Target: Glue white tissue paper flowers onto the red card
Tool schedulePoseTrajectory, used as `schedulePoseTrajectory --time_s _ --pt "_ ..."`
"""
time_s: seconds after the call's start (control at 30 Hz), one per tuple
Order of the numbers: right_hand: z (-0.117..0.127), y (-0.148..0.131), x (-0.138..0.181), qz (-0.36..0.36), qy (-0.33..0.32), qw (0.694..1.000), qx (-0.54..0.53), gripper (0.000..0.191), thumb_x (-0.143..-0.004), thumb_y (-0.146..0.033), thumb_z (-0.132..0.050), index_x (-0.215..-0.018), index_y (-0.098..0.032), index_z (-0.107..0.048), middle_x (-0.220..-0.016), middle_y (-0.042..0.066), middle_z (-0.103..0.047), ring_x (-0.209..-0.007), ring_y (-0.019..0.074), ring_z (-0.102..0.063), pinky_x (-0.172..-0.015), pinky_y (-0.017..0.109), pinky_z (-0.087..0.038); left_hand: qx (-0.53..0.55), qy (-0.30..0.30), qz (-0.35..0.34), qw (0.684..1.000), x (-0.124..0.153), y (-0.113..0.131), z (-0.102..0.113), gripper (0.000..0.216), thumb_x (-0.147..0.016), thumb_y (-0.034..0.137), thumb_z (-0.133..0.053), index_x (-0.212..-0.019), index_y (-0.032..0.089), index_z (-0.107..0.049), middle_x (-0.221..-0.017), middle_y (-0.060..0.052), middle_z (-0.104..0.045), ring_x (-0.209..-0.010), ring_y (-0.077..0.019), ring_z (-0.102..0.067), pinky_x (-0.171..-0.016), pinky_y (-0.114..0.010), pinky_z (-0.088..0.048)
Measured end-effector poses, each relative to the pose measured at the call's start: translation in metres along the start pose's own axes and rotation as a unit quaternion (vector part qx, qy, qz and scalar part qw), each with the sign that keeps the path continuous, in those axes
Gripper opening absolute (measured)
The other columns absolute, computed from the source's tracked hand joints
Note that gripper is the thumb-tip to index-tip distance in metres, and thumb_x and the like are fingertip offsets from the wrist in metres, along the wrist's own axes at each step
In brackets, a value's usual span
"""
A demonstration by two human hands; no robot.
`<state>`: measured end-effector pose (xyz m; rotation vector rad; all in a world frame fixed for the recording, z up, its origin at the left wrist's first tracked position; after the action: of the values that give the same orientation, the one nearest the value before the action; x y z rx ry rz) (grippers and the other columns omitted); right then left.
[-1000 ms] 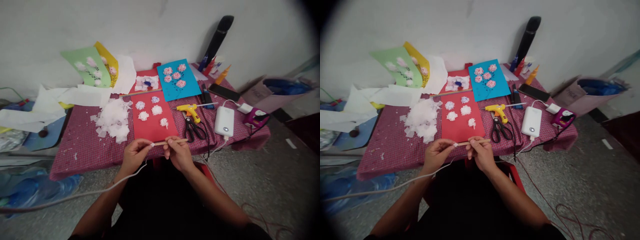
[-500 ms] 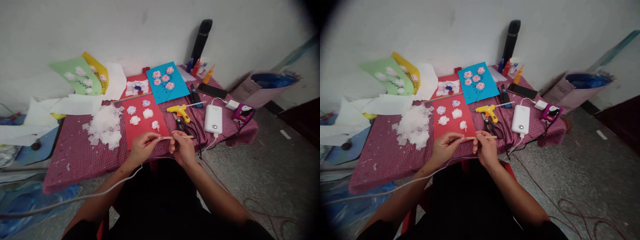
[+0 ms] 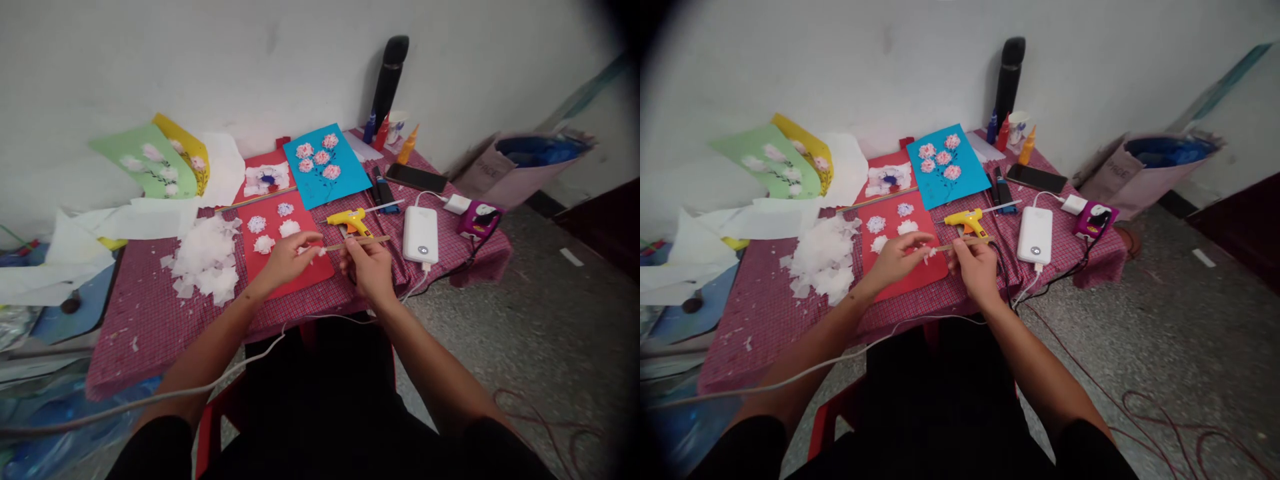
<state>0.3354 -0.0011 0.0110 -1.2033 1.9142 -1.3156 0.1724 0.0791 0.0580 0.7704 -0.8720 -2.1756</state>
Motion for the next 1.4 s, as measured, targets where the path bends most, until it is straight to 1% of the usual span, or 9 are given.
schedulePoseTrajectory --time_s 0.07,0.13,0.3,0.63,0.9,1.07,1.23,1.33,1.4 --pt "-0.001 0.002 -0.01 0.005 -0.009 1.0 0.024 0.029 -0.085 -0.048 -0.075 -0.081 -0.021 -0.065 -0.065 -0.003 -0.066 -0.045 0.0098 -0.057 -0.04 0.022 -0.046 -0.044 0.0 -0.029 0.999 -0.005 -0.005 0.005 0.035 -0.092 0.016 -0.054 -0.122 0.022 -0.071 -0.121 -0.008 -0.075 -0.111 -0.0219 -0.07 -0.101 -0.042 -0.055" --pt "-0.003 0.005 -0.015 0.013 -0.019 0.998 0.061 0.03 -0.087 -0.049 -0.072 -0.08 -0.021 -0.065 -0.064 -0.002 -0.066 -0.046 0.01 -0.057 -0.041 0.022 -0.046 -0.097 -0.023 -0.061 0.993 -0.002 -0.011 0.004 0.043 -0.087 0.011 -0.049 -0.122 0.022 -0.071 -0.132 -0.009 -0.07 -0.124 -0.0244 -0.064 -0.111 -0.048 -0.05" --pt "-0.008 0.008 -0.018 0.024 -0.032 0.99 0.138 0.029 -0.089 -0.046 -0.068 -0.078 -0.02 -0.064 -0.062 -0.001 -0.065 -0.045 0.0109 -0.057 -0.042 0.023 -0.046 -0.196 -0.083 -0.102 0.972 0.012 -0.022 -0.007 0.042 -0.083 0.012 -0.052 -0.12 0.019 -0.071 -0.146 -0.014 -0.059 -0.135 -0.0307 -0.055 -0.114 -0.054 -0.045" --pt "-0.018 0.011 -0.024 0.049 -0.05 0.971 0.23 0.026 -0.092 -0.043 -0.063 -0.081 -0.02 -0.066 -0.062 0.001 -0.067 -0.05 0.0153 -0.061 -0.05 0.027 -0.048 -0.205 -0.076 -0.086 0.972 0.012 -0.026 -0.002 0.038 -0.087 0.012 -0.052 -0.117 0.02 -0.074 -0.144 -0.013 -0.06 -0.134 -0.0304 -0.056 -0.113 -0.054 -0.046" --pt "-0.027 0.014 -0.025 0.061 -0.069 0.955 0.282 0.024 -0.093 -0.037 -0.061 -0.077 -0.02 -0.067 -0.059 0.0 -0.066 -0.052 0.0155 -0.062 -0.056 0.027 -0.046 -0.221 -0.066 -0.101 0.968 0.015 -0.03 0.0 0.032 -0.088 0.013 -0.052 -0.112 0.017 -0.074 -0.141 -0.016 -0.061 -0.131 -0.0306 -0.058 -0.11 -0.051 -0.049" --pt "-0.029 0.016 -0.024 0.054 -0.074 0.956 0.279 0.024 -0.093 -0.037 -0.061 -0.078 -0.019 -0.069 -0.069 0.002 -0.071 -0.053 0.0144 -0.064 -0.055 0.026 -0.047 -0.215 -0.062 -0.098 0.97 0.016 -0.032 0.002 0.03 -0.088 0.013 -0.053 -0.109 0.017 -0.073 -0.141 -0.016 -0.062 -0.13 -0.0304 -0.058 -0.11 -0.052 -0.049" --pt "-0.028 0.017 -0.023 0.058 -0.069 0.954 0.286 0.024 -0.093 -0.037 -0.062 -0.078 -0.019 -0.069 -0.067 0.002 -0.071 -0.054 0.0154 -0.064 -0.057 0.027 -0.049 -0.213 -0.063 -0.098 0.97 0.017 -0.034 0.002 0.029 -0.089 0.014 -0.053 -0.11 0.017 -0.073 -0.141 -0.015 -0.061 -0.131 -0.0303 -0.058 -0.111 -0.052 -0.048" --pt "-0.031 0.012 -0.022 0.083 -0.072 0.941 0.321 0.023 -0.094 -0.034 -0.06 -0.081 -0.019 -0.071 -0.074 0.005 -0.075 -0.06 0.0173 -0.068 -0.063 0.029 -0.051 -0.211 -0.061 -0.1 0.971 0.017 -0.034 0.002 0.029 -0.089 0.013 -0.053 -0.11 0.016 -0.073 -0.14 -0.017 -0.062 -0.13 -0.0306 -0.058 -0.111 -0.051 -0.048" --pt "-0.035 0.006 -0.019 0.128 -0.075 0.92 0.363 0.021 -0.095 -0.031 -0.059 -0.085 -0.019 -0.073 -0.082 0.007 -0.078 -0.069 0.0199 -0.072 -0.069 0.031 -0.053 -0.208 -0.056 -0.098 0.972 0.017 -0.034 0.003 0.03 -0.09 0.013 -0.053 -0.111 0.015 -0.073 -0.139 -0.017 -0.062 -0.13 -0.0304 -0.058 -0.111 -0.05 -0.048"
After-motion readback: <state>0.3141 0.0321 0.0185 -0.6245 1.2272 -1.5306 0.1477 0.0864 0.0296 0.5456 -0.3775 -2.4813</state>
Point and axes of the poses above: each hand's wrist, its own x-axis away from the middle knuckle, its own z-axis out of the back of the hand, y = z × x, the point moved 8 cm from there along -x, towards the middle knuckle
